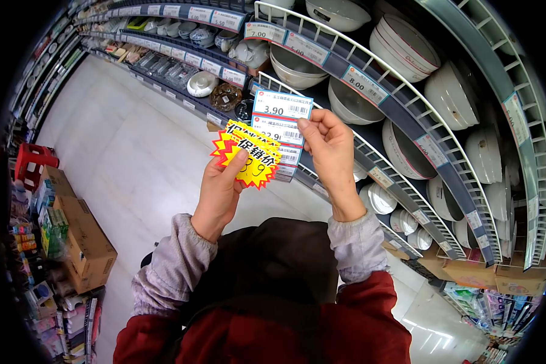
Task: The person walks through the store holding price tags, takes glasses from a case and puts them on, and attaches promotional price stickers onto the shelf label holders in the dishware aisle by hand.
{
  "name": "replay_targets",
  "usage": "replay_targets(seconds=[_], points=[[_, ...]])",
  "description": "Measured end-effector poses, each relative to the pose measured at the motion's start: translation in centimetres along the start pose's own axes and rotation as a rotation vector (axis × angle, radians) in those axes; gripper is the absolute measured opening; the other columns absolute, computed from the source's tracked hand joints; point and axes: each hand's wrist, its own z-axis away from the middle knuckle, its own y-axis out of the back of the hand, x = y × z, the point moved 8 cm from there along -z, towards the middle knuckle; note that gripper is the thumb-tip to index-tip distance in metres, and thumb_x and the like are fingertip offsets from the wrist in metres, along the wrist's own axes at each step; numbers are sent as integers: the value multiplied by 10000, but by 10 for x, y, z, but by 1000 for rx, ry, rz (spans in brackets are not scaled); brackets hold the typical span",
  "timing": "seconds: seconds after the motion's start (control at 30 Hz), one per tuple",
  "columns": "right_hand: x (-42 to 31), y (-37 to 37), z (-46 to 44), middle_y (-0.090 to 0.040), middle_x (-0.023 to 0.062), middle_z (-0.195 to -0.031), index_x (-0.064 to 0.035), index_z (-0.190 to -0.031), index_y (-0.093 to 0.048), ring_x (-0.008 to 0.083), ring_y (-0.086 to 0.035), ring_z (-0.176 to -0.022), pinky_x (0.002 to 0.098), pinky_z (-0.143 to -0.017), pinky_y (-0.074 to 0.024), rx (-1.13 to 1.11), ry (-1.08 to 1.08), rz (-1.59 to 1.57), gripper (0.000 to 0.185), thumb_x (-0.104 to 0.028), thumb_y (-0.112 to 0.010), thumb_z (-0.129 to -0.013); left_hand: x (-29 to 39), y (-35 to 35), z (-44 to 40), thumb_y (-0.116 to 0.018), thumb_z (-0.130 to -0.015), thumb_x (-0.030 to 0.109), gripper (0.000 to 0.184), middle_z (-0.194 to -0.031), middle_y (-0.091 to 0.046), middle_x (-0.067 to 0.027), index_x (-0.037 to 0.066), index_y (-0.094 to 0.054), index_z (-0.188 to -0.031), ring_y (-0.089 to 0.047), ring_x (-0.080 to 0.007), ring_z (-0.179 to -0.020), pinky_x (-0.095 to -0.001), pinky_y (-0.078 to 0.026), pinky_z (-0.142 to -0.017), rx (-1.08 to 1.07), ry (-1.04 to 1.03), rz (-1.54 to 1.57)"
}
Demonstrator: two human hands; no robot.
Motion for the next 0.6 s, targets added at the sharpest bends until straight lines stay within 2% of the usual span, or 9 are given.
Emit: replay_targets(seconds=[0.23, 0.3, 0.4, 0.6], points=[[2, 2, 1, -584, -25, -695, -15, -899, -579, 4, -444, -552, 157, -488, -323, -7, -26, 53, 106, -110, -590, -853, 1, -2, -1, -537, -901, 147, 190, -927, -644, -70, 14, -552, -1037, -646, -132, -766, -240, -535, -609, -12, -7, -7], [3, 3, 1, -581, -27, -692, -16, -899, -578, 4, -449, -554, 157, -489, -325, -2, -34, 61, 106, -110, -589, -852, 1, -1, -1, -505, -916, 146, 210, -988, -626, -90, 16, -517, -1080, -639, -168, -838, -295, -546, -683, -9, 0, -53], [3, 1, 0, -578, -30, -688, -19, -898, -576, 4, -454, -555, 158, -488, -325, -15, -37, 62, 104, -109, -591, -849, 3, -2, -3, -537, -903, 155, 192, -927, -642, -66, 21, -553, -1039, -645, -133, -766, -243, -537, -612, 13, -34, 0], [4, 0, -2, -577, -32, -688, -18, -911, -579, 3, -454, -554, 156, -487, -327, -33, -40, 61, 112, -111, -591, -850, 3, 0, -4, -538, -902, 158, 194, -928, -641, -65, 20, -552, -1038, -646, -135, -777, -248, -539, -623, 16, -39, -14]])
